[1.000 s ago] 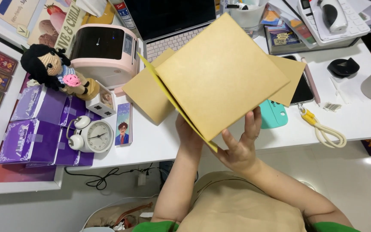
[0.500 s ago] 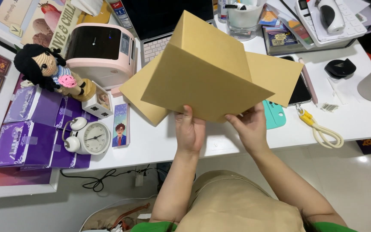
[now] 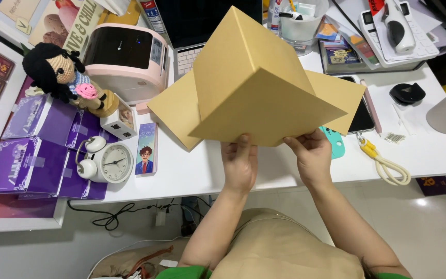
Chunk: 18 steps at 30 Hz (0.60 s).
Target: Folding yellow paper and using a paper cutter to trim it to size for a craft project.
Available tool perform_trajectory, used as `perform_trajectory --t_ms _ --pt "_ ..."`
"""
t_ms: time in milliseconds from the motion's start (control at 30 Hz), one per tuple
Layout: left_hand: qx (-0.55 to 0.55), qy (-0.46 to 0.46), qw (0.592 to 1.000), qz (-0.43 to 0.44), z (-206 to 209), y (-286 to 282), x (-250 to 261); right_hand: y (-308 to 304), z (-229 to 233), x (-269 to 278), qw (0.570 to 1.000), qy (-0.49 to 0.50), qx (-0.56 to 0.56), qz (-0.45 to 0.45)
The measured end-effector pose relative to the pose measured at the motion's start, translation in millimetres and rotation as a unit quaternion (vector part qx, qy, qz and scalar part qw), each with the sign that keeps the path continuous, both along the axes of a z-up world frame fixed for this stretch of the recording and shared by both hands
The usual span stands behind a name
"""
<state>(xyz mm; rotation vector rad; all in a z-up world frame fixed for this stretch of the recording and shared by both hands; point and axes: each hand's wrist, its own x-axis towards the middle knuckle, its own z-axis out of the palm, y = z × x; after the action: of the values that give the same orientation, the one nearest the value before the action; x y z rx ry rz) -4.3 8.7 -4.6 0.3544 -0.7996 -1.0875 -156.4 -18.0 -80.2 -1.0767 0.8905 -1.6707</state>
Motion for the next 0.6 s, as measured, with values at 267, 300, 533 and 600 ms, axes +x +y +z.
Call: perform_trajectory --t_ms 267,300,533,600 --pt "0.111 0.074 0.991 -0.004 2 1 9 23 -1 -9 0.998 0.049 -0.032 0.019" --pt "0.113 0.074 0.991 -0.007 6 -1 12 29 12 -7 0.998 0.049 -0.031 0.016" --pt "0.144 -0.034 0.989 0.023 26 -11 25 45 56 -16 0.998 0.035 -0.016 0.047" --pt "0.152 -0.058 0.986 0.027 18 -18 30 40 56 -25 0.999 0.011 -0.019 0.045"
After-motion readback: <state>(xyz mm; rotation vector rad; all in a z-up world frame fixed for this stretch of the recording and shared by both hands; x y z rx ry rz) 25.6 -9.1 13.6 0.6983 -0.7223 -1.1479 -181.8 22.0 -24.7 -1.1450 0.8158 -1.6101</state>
